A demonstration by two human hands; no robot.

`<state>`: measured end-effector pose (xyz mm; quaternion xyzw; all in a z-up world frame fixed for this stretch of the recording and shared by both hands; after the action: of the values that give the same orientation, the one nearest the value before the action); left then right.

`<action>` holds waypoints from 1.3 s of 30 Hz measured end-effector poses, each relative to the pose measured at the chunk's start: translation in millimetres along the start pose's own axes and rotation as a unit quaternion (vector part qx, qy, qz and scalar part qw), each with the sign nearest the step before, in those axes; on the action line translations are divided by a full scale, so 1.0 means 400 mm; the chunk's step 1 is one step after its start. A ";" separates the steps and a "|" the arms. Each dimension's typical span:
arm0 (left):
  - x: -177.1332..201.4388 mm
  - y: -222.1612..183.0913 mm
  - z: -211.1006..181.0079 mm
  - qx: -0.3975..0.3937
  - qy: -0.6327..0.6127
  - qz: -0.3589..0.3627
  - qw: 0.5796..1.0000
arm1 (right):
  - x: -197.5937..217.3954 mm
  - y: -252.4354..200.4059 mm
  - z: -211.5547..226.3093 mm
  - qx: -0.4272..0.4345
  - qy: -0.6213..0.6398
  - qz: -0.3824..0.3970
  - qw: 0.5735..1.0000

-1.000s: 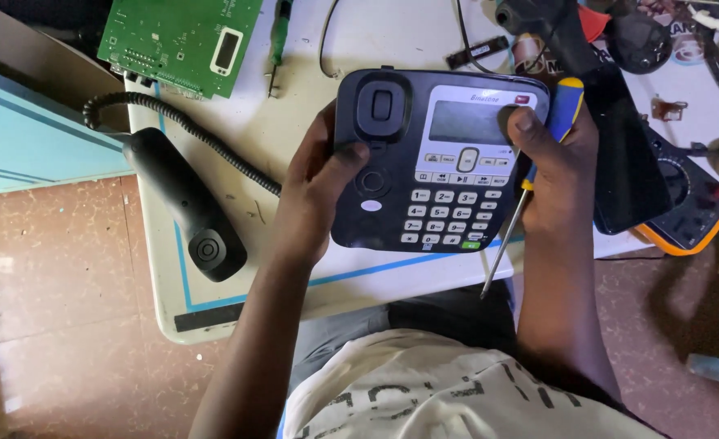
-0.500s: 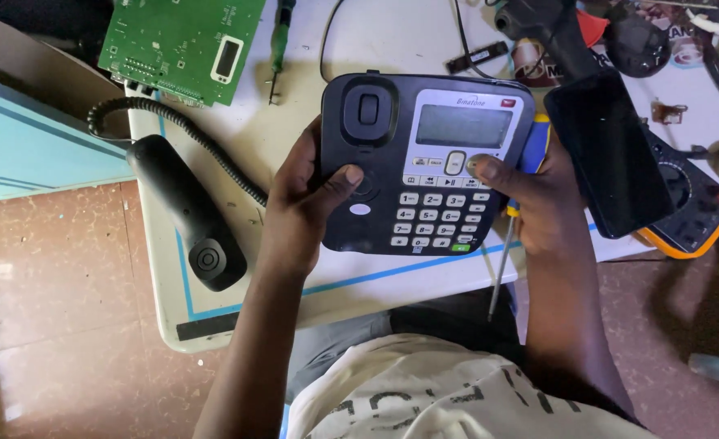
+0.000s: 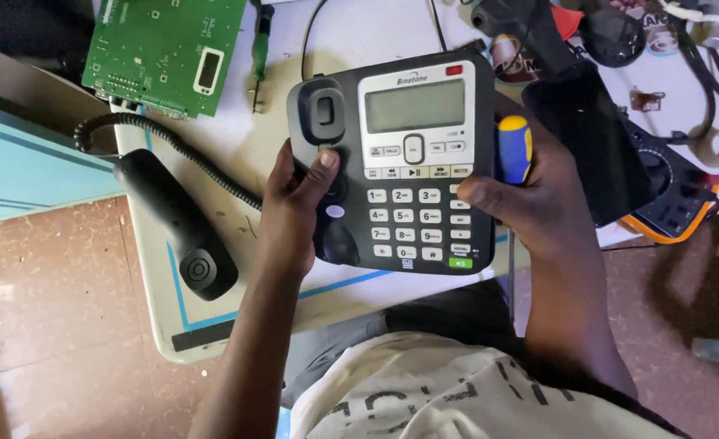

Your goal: The person is seen repairing a landline phone by opening the casing, inspecting the internal ribbon cable and circuit board, and then reassembling it by driving screws into the back plate.

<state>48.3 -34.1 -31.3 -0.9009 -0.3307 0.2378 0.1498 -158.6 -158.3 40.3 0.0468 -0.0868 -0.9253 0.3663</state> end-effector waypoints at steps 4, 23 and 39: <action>-0.015 -0.029 -0.021 0.020 0.055 -0.014 0.998 | -0.003 0.002 0.007 0.037 -0.006 -0.028 0.999; -0.163 -0.193 -0.108 -0.391 0.463 0.005 0.795 | -0.028 -0.014 0.119 0.193 -0.209 -0.172 0.943; -0.016 -0.048 -0.038 -0.044 -0.083 -0.069 0.993 | -0.128 0.048 0.007 0.082 -0.078 0.014 0.994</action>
<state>42.0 -26.1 -8.0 -0.8588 -0.4140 0.2856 0.0979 -108.8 -136.7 48.0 0.0035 -0.1910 -0.9106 0.3665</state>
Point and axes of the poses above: each hand's wrist, its own y-axis towards the middle knuckle, its own x-axis out of the back of the hand, z = x × y, the point moved 6 cm from there along y, towards the middle knuckle, and after that the axes turned 7 degrees about x, right-handed, at the moved point
